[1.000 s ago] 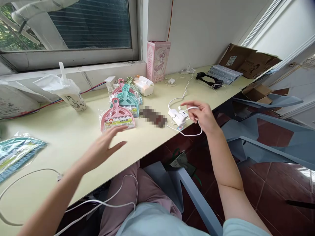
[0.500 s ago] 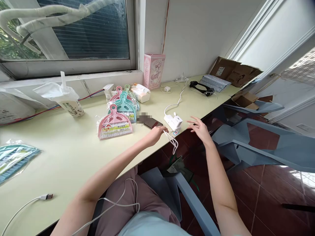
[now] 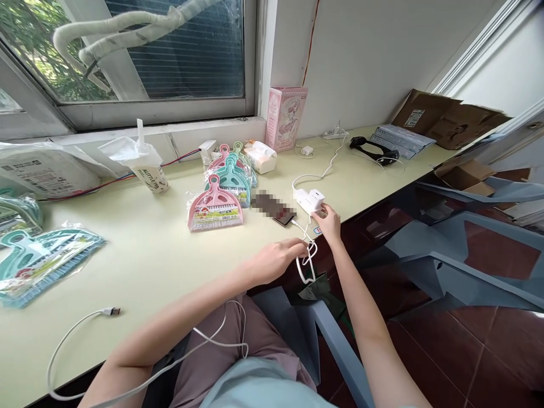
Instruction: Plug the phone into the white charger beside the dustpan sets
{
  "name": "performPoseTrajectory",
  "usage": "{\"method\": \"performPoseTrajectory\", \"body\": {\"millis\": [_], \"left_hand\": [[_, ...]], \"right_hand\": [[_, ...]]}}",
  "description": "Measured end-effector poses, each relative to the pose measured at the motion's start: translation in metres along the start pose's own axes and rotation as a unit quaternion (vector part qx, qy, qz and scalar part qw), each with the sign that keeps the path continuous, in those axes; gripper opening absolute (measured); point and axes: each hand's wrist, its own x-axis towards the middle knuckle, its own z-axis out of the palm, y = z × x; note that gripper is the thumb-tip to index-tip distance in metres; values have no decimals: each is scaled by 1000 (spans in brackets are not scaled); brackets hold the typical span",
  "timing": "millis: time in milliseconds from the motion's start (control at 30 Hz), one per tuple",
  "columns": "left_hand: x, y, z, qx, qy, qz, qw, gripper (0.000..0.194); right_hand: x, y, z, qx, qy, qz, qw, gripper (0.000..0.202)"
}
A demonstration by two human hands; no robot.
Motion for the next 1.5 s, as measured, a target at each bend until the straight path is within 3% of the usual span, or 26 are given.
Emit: {"method": "performPoseTrajectory", "body": {"millis": [167,267,367,467,567,667,733,800,867,933,1033,1100,1267,1367,1500], "left_hand": [[-11,28,-4,-68,5,76,995,29],[-11,38,-7,-70,14,128,989,28],[-12,37,-10,-45,36,132,990,26],[-17,28,-10,-26,36,106,993,25],[-20,21,-6,-15,28,110,993,27],[-19,19,-4,-11,29,126,991,25],[-17,19,-6,-12,35,124,992,25],[-16,18,-9,-19,54,115,992,27],[-15,18,-14,-32,81,111,990,27],[-16,18,-19,-49,110,121,985,25],[-18,20,-23,-60,136,140,979,23],[-20,22,-24,-54,129,145,980,24],[-27,26,-26,-36,85,143,985,27],[-31,28,-26,-33,59,121,990,29],[-40,28,-22,-37,48,59,996,45]], "right_hand": [[11,-9,4,-52,-4,34,998,43],[10,-17,2,-89,-7,38,995,47],[-4,-17,-10,-100,7,53,994,56],[-35,-8,-31,-38,-7,94,995,46],[-73,0,-49,131,-148,73,977,50],[-103,-3,-59,212,-354,27,910,49],[-116,-8,-62,225,-425,11,877,39],[-124,-8,-63,233,-443,14,866,34],[-129,-3,-60,233,-429,31,872,35],[-131,7,-54,207,-382,44,899,36],[-128,17,-44,110,-244,6,963,35],[-124,18,-42,19,-138,-35,990,37],[-93,14,-51,-187,35,-45,981,43],[-56,12,-55,-120,76,-60,988,45],[1,-2,-51,141,66,-16,988,34]]}}
